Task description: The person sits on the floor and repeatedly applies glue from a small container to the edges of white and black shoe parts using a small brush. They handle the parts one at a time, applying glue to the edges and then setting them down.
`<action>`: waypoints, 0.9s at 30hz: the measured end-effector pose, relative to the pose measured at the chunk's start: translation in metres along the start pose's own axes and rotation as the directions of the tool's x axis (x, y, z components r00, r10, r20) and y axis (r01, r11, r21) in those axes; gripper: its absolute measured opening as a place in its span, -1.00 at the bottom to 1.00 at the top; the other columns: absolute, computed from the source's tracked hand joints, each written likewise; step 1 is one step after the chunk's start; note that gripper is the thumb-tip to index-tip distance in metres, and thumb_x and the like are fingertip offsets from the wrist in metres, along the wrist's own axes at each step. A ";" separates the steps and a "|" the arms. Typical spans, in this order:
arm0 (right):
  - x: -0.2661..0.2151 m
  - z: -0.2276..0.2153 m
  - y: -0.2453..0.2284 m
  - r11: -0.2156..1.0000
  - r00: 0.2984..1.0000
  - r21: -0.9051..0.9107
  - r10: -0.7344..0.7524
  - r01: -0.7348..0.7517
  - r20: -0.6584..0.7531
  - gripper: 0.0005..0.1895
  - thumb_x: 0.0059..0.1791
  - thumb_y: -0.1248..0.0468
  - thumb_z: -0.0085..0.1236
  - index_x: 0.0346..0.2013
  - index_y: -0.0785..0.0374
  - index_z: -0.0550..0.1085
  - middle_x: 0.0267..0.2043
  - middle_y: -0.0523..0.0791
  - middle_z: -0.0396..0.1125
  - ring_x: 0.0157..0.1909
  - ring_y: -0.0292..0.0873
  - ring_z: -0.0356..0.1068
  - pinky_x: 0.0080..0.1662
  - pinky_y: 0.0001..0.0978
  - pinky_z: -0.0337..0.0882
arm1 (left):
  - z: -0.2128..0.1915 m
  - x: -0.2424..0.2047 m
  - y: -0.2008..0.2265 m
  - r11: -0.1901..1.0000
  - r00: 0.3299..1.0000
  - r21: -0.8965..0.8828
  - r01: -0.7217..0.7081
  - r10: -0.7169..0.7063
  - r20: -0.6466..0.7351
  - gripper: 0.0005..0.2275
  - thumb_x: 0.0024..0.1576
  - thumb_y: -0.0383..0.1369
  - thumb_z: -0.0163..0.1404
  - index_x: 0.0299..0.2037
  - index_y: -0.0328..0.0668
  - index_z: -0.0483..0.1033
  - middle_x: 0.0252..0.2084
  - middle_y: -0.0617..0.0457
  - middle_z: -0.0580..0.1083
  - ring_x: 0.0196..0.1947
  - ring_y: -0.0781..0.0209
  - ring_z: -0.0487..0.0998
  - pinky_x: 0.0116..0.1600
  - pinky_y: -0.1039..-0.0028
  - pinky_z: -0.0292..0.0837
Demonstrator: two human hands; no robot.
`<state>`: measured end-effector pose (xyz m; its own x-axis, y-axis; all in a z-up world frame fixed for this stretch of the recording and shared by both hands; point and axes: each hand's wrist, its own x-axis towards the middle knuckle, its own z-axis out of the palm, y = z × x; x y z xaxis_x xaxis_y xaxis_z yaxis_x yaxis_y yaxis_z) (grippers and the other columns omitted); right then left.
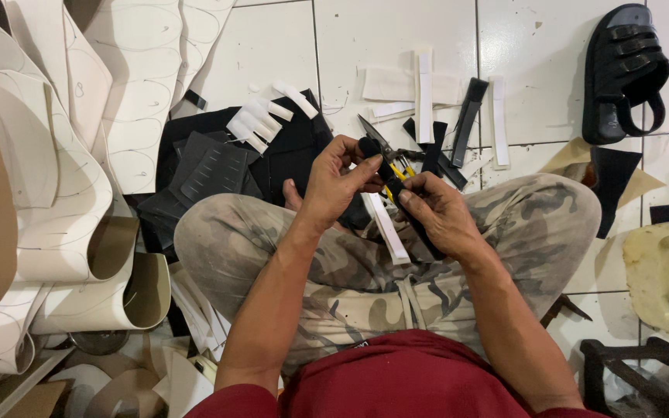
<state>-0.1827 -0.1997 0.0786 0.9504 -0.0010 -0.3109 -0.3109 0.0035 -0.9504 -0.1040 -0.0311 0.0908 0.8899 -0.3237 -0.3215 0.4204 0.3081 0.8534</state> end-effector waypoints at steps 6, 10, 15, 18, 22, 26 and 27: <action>0.003 -0.002 0.008 1.000 1.000 -0.002 0.004 -0.004 0.001 -0.80 -0.05 0.25 0.08 -0.23 0.33 0.41 -0.50 -0.06 0.27 -0.42 -0.25 0.31 -0.28 -0.41 0.33 | 0.001 0.001 -0.001 1.000 1.000 0.023 0.012 -0.012 0.006 -0.78 0.00 -0.41 0.13 -0.29 -0.35 0.36 -0.48 -0.06 0.40 -0.48 0.08 0.58 -0.38 0.39 0.59; 0.005 -0.003 0.010 1.000 1.000 -0.006 0.014 -0.014 0.000 -0.80 -0.04 0.25 0.06 -0.23 0.33 0.40 -0.48 -0.05 0.29 -0.41 -0.26 0.32 -0.28 -0.42 0.33 | 0.001 0.001 -0.001 1.000 1.000 0.022 0.015 -0.015 0.010 -0.79 0.00 -0.42 0.12 -0.28 -0.35 0.36 -0.48 -0.06 0.40 -0.49 0.07 0.58 -0.39 0.40 0.59; 0.004 0.001 0.004 1.000 1.000 0.011 0.010 -0.010 -0.001 -0.79 -0.04 0.25 0.07 -0.23 0.35 0.40 -0.50 -0.03 0.29 -0.43 -0.23 0.35 -0.29 -0.39 0.34 | -0.001 0.003 -0.006 1.000 1.000 0.026 0.015 -0.015 0.010 -0.79 0.00 -0.42 0.12 -0.29 -0.35 0.35 -0.48 -0.05 0.39 -0.49 0.07 0.58 -0.39 0.40 0.59; 0.005 0.002 0.004 1.000 1.000 0.020 0.004 -0.004 0.007 -0.79 -0.04 0.25 0.06 -0.23 0.35 0.41 -0.52 -0.04 0.29 -0.43 -0.23 0.34 -0.29 -0.41 0.33 | -0.001 0.004 -0.009 1.000 1.000 0.013 0.017 -0.017 0.009 -0.79 -0.01 -0.42 0.12 -0.29 -0.34 0.35 -0.49 -0.04 0.39 -0.49 0.07 0.58 -0.40 0.41 0.59; 0.007 -0.004 0.015 1.000 1.000 0.011 0.015 -0.015 0.011 -0.78 -0.04 0.24 0.05 -0.22 0.35 0.40 -0.52 -0.03 0.31 -0.44 -0.23 0.35 -0.29 -0.41 0.33 | 0.000 0.002 -0.008 1.000 1.000 0.006 0.026 -0.026 0.008 -0.80 0.00 -0.44 0.11 -0.28 -0.34 0.35 -0.49 -0.04 0.39 -0.49 0.05 0.58 -0.40 0.39 0.59; 0.005 -0.001 0.009 1.000 1.000 0.015 0.020 -0.020 0.014 -0.78 -0.04 0.24 0.05 -0.23 0.35 0.39 -0.52 -0.01 0.31 -0.44 -0.20 0.37 -0.29 -0.38 0.34 | -0.001 0.003 -0.006 0.999 1.000 0.034 0.022 -0.023 0.022 -0.79 -0.01 -0.41 0.12 -0.28 -0.34 0.36 -0.48 -0.06 0.40 -0.49 0.04 0.58 -0.40 0.38 0.59; 0.005 -0.001 0.008 0.999 1.000 0.010 0.030 -0.030 0.004 -0.79 -0.04 0.24 0.05 -0.23 0.35 0.40 -0.51 -0.01 0.31 -0.44 -0.20 0.36 -0.30 -0.38 0.34 | -0.001 0.003 -0.007 0.999 0.999 0.031 0.029 -0.030 0.023 -0.79 0.00 -0.41 0.12 -0.29 -0.34 0.36 -0.49 -0.05 0.39 -0.49 0.04 0.58 -0.39 0.38 0.59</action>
<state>-0.1802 -0.2004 0.0697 0.9406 0.0032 -0.3394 -0.3394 0.0133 -0.9406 -0.1039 -0.0332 0.0835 0.8727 -0.3532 -0.3371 0.4403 0.2707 0.8561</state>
